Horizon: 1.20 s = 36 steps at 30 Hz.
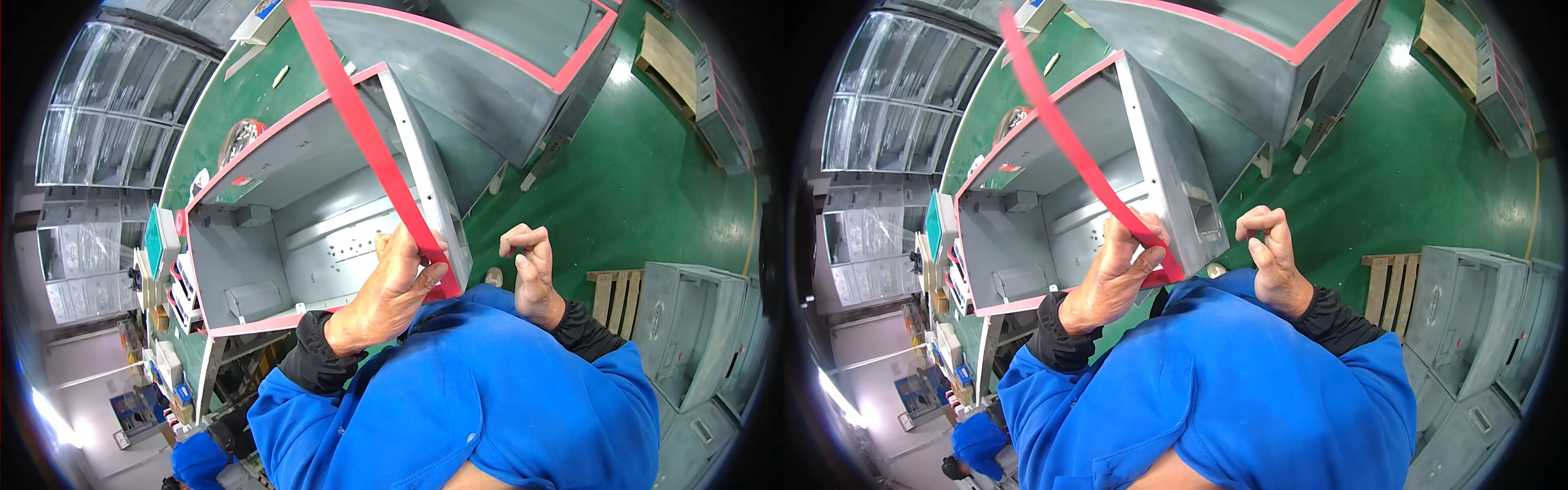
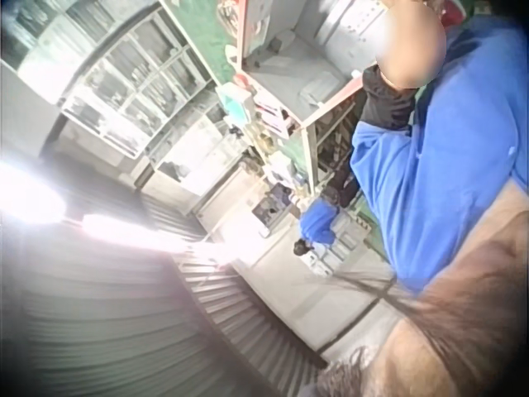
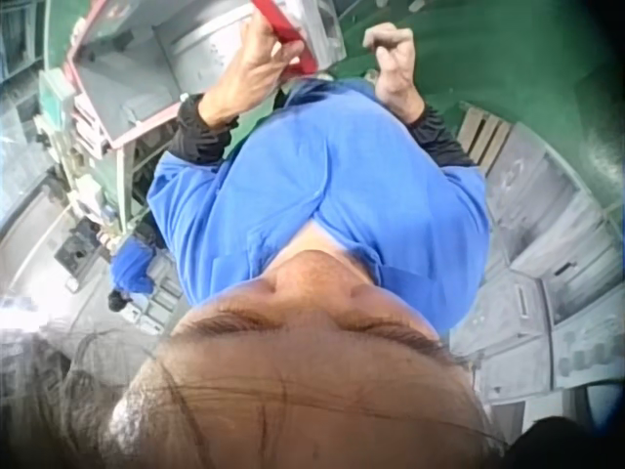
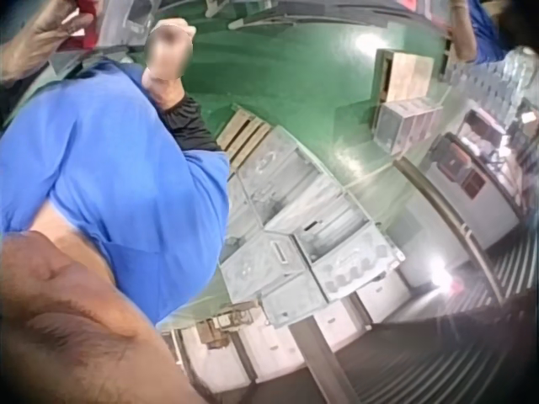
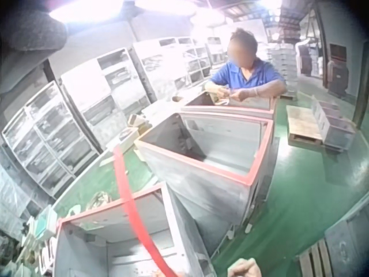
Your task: The person applies red protective tape to the edges of a grey metal appliance casing using a tape dispenser. They then insert small white plastic plugs into the interior holes of the casing. Finally, they place the finished unit onto a stack of similar casings on a wooden pallet.
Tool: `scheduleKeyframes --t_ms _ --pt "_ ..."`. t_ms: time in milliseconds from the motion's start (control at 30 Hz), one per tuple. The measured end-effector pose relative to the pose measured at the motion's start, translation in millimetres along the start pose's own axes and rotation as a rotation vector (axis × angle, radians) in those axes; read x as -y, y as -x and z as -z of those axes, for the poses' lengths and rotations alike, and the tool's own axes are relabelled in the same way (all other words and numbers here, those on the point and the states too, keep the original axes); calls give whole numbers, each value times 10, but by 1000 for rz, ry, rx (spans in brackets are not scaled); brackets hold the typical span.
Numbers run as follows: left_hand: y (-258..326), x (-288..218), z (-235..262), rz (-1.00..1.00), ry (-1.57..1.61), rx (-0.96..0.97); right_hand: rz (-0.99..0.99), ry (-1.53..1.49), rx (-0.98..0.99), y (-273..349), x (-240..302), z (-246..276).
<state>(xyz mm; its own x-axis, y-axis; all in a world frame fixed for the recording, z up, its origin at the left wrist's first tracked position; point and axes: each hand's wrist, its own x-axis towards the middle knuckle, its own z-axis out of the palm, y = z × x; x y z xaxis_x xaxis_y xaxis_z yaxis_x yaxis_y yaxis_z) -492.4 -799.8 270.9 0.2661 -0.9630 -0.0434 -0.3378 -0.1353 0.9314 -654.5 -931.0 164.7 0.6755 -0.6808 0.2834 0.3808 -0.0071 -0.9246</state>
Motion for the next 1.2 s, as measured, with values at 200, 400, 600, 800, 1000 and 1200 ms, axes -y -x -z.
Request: scheduleKeyframes --t_ms 200,400,600,800,1000,1200 --pt "-19 -27 27 -17 -51 50 4 18 28 2 -9 3" --pt "-42 -56 36 -23 -101 47 41 17 40 2 -4 -5" --pt "-55 -58 35 -39 -140 44 32 10 47 12 0 17" --pt "-37 -88 -8 49 -32 -27 54 0 106 28 -5 71" --pt "-45 -25 -39 68 59 -58 82 19 121 17 3 75" --pt "-50 -46 -29 49 28 -67 310 154 204 -117 76 37"
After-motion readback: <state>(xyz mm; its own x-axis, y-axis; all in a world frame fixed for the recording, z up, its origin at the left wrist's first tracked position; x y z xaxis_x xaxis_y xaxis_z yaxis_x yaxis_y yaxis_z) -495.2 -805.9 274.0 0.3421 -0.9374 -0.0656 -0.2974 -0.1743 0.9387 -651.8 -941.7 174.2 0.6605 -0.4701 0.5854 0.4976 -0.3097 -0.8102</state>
